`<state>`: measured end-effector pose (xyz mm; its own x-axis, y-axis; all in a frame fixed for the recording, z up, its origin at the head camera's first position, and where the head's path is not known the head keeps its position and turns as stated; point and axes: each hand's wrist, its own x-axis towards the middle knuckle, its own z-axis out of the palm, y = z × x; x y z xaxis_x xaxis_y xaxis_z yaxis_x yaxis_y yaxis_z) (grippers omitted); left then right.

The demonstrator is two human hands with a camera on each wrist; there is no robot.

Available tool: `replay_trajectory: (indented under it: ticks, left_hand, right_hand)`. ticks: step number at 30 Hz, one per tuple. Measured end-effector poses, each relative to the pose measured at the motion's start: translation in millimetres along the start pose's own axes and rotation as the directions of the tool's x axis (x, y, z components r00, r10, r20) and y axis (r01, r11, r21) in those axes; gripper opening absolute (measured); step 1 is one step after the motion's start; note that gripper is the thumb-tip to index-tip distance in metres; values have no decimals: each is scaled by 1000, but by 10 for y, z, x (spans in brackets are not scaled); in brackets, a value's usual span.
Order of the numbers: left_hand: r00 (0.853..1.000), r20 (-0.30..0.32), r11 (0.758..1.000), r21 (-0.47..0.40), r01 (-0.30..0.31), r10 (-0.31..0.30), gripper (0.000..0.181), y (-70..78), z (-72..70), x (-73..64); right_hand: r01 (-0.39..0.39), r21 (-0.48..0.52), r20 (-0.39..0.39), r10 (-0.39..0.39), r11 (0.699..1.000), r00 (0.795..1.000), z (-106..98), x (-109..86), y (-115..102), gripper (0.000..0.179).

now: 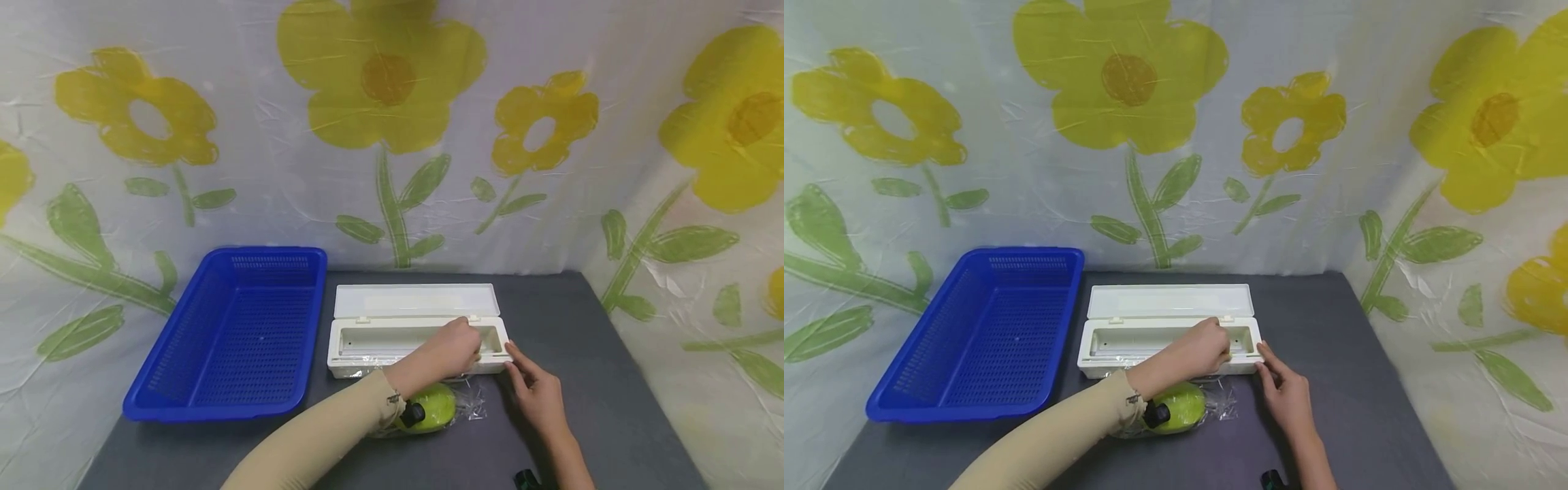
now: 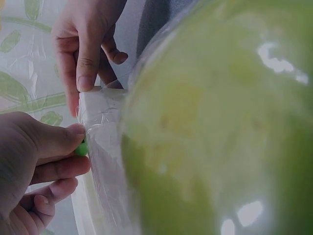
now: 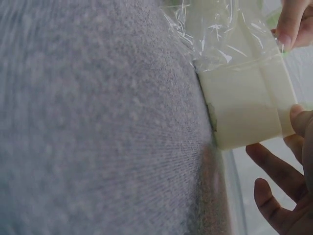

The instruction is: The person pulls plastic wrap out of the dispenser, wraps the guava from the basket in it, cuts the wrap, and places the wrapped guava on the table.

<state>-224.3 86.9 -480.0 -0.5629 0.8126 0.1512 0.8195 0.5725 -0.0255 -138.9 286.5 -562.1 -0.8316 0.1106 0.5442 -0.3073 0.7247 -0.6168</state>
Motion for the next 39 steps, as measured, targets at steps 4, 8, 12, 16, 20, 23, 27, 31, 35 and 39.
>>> replay_trajectory:
  ticks: [4, 8, 12, 16, 20, 23, 27, 31, 35, 39]
  left_hand:
    - [1000, 11, 1000, 6, 14, -14, 28, -6, -36, -57]
    - [999, 7, 999, -4, 34, -34, 29, -22, -29, -108]
    - [999, 14, 998, -30, 53, -53, 30, -33, -41, -164]
    - [998, 14, 997, -44, 57, -56, 30, -43, -62, -218]
    - [999, -7, 998, -51, 47, -48, 33, -74, -38, -264]
    - [999, -9, 998, -55, 44, -44, 42, -113, -15, -310]
    - [998, 0, 994, -93, 62, -62, 50, -175, -37, -413]
    - [997, -11, 986, -153, 72, -75, 40, -228, -51, -513]
    - [998, -21, 987, -149, 55, -59, 34, -233, -59, -536]
    - [998, -17, 990, -125, 63, -65, 35, -273, -81, -605]
  right_hand:
    - [0, -22, 7, 0, 1000, 1000, 27, -4, -25, 43]
    - [-10, -51, 27, 11, 999, 1000, 42, 1, -47, 43]
    - [-10, -71, 31, 12, 997, 999, 49, -12, -54, 43]
    - [-3, -91, 29, 6, 996, 1000, 64, -33, -59, 44]
    - [-7, -82, 40, 11, 997, 999, 90, -36, -77, 44]
    - [-16, -72, 55, 20, 997, 998, 112, -35, -98, 43]
    - [-24, -88, 62, 30, 996, 998, 126, -31, -117, 42]
    - [-34, -126, 58, 41, 991, 997, 46, -19, -99, 42]
    - [-39, -160, 38, 45, 986, 998, -50, -17, -79, 42]
    - [-40, -152, 51, 48, 988, 998, -29, -14, -84, 41]
